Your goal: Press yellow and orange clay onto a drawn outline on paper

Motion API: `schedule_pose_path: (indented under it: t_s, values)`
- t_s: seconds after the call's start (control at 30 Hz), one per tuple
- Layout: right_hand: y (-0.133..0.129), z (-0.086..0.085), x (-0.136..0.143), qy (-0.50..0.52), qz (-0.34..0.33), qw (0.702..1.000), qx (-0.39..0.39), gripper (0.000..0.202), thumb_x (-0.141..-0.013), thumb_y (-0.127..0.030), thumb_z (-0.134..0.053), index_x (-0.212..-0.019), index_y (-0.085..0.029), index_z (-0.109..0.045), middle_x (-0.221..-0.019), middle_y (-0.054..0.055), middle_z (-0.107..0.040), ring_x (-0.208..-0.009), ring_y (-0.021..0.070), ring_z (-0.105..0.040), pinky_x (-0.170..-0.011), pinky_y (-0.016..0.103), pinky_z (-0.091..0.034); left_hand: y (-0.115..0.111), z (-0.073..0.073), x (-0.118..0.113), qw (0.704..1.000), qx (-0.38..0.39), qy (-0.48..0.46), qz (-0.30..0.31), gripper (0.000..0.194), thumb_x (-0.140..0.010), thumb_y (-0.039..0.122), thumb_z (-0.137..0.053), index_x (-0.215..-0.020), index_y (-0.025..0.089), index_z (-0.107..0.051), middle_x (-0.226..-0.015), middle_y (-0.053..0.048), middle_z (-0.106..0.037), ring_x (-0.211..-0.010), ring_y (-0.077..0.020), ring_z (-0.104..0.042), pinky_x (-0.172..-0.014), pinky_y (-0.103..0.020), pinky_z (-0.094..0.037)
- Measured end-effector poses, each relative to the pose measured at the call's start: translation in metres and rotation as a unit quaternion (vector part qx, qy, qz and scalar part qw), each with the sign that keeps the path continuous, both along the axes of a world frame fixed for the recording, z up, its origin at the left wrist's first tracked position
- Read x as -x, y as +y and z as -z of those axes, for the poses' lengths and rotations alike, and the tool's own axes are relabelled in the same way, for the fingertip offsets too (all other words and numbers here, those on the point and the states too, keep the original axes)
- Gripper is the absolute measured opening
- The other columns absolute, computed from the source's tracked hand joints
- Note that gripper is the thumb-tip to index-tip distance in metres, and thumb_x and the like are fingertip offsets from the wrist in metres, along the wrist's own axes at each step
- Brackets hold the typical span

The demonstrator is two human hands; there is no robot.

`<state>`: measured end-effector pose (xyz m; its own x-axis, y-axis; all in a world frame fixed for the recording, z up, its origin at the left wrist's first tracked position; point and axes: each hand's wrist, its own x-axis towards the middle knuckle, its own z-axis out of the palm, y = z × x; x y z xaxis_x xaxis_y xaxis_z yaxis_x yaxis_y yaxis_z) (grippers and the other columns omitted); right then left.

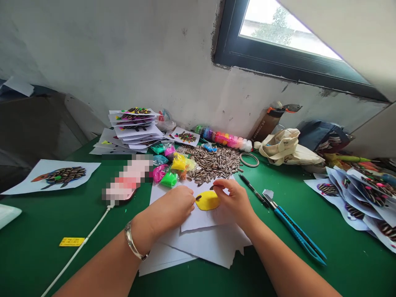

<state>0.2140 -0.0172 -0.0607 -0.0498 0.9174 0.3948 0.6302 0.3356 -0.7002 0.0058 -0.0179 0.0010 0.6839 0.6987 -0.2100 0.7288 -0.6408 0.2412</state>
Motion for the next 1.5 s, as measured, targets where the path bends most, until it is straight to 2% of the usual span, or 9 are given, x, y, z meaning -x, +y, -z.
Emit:
schedule_pose_path:
  t_s: [0.27, 0.43, 0.8, 0.93, 1.07, 1.2, 1.27, 1.37, 1.5]
  values:
    - [-0.005, -0.006, 0.014, -0.125, -0.064, 0.990, -0.007, 0.028, -0.083, -0.009, -0.054, -0.095, -0.022, -0.076, -0.083, 0.005, -0.069, -0.083, 0.0208, -0.058, -0.076, 0.032, -0.043, 0.001, 0.004, 0.001, 1.000, -0.011, -0.004, -0.001, 0.025, -0.095, 0.013, -0.048, -0.080, 0.013, -0.068, -0.092, -0.010, -0.068, -0.089, -0.0222, -0.062, -0.078, -0.033, -0.046]
    - [-0.007, -0.016, 0.027, -0.188, -0.082, 0.977, 0.049, 0.022, -0.085, -0.009, -0.059, -0.080, -0.021, -0.076, -0.079, 0.004, -0.066, -0.081, 0.0183, -0.056, -0.072, 0.027, -0.041, -0.001, 0.000, 0.000, 1.000, -0.007, -0.012, -0.006, 0.027, -0.094, 0.013, -0.046, -0.077, 0.014, -0.067, -0.088, -0.009, -0.068, -0.086, -0.0214, -0.062, -0.076, -0.032, -0.046]
    - [-0.008, -0.021, 0.043, -0.243, -0.073, 0.960, 0.122, 0.012, -0.082, -0.011, -0.066, -0.082, -0.019, -0.075, -0.081, 0.004, -0.067, -0.085, 0.0185, -0.059, -0.074, 0.027, -0.039, 0.000, 0.011, 0.001, 1.000, -0.009, -0.013, -0.022, 0.025, -0.092, 0.013, -0.048, -0.080, 0.012, -0.070, -0.091, -0.012, -0.068, -0.086, -0.0240, -0.063, -0.074, -0.033, -0.048]
    - [-0.004, -0.023, 0.034, -0.222, -0.084, 0.967, 0.091, 0.013, -0.084, -0.012, -0.064, -0.081, -0.020, -0.074, -0.082, 0.004, -0.068, -0.082, 0.0181, -0.058, -0.073, 0.027, -0.040, -0.001, 0.010, 0.001, 0.999, -0.003, -0.017, -0.030, 0.025, -0.093, 0.016, -0.049, -0.080, 0.012, -0.069, -0.091, -0.012, -0.068, -0.085, -0.0236, -0.063, -0.073, -0.033, -0.047]
    - [0.014, -0.014, 0.007, -0.173, -0.009, 0.985, 0.022, 0.017, -0.088, -0.015, -0.059, -0.091, -0.021, -0.075, -0.089, 0.006, -0.072, -0.088, 0.0203, -0.061, -0.081, 0.031, -0.045, -0.001, 0.009, 0.002, 0.999, -0.003, -0.036, -0.021, 0.023, -0.092, 0.016, -0.049, -0.078, 0.013, -0.067, -0.090, -0.011, -0.067, -0.087, -0.0229, -0.062, -0.075, -0.032, -0.047]
    - [0.022, -0.003, -0.017, -0.203, 0.068, 0.977, -0.013, 0.032, -0.089, -0.015, -0.056, -0.118, -0.017, -0.070, -0.115, 0.013, -0.071, -0.105, 0.0269, -0.061, -0.093, 0.041, -0.044, -0.001, 0.007, 0.002, 0.999, 0.010, -0.036, -0.027, 0.023, -0.093, 0.016, -0.048, -0.076, 0.013, -0.064, -0.091, -0.011, -0.066, -0.087, -0.0225, -0.062, -0.077, -0.033, -0.047]
    - [0.017, -0.001, -0.019, -0.196, 0.044, 0.979, -0.029, 0.034, -0.090, -0.013, -0.052, -0.119, -0.018, -0.070, -0.118, 0.012, -0.070, -0.107, 0.0261, -0.060, -0.094, 0.041, -0.045, 0.000, 0.007, 0.003, 0.999, 0.014, -0.039, -0.027, 0.023, -0.093, 0.015, -0.048, -0.077, 0.013, -0.064, -0.091, -0.011, -0.066, -0.087, -0.0227, -0.062, -0.077, -0.033, -0.046]
    - [0.002, -0.003, -0.009, -0.183, -0.061, 0.981, -0.025, 0.033, -0.091, -0.009, -0.048, -0.109, -0.022, -0.073, -0.106, 0.008, -0.073, -0.097, 0.0212, -0.061, -0.087, 0.035, -0.047, 0.002, 0.008, 0.004, 0.999, 0.009, -0.048, -0.023, 0.023, -0.093, 0.012, -0.048, -0.077, 0.013, -0.064, -0.090, -0.011, -0.067, -0.088, -0.0230, -0.062, -0.077, -0.033, -0.046]
    - [-0.015, -0.008, 0.010, -0.251, -0.163, 0.954, -0.009, 0.033, -0.089, -0.005, -0.055, -0.104, -0.027, -0.075, -0.106, 0.005, -0.072, -0.095, 0.0205, -0.056, -0.085, 0.034, -0.042, 0.002, 0.005, 0.004, 1.000, 0.000, -0.026, -0.014, 0.026, -0.092, 0.008, -0.045, -0.078, 0.013, -0.066, -0.089, -0.009, -0.067, -0.085, -0.0211, -0.062, -0.075, -0.031, -0.046]
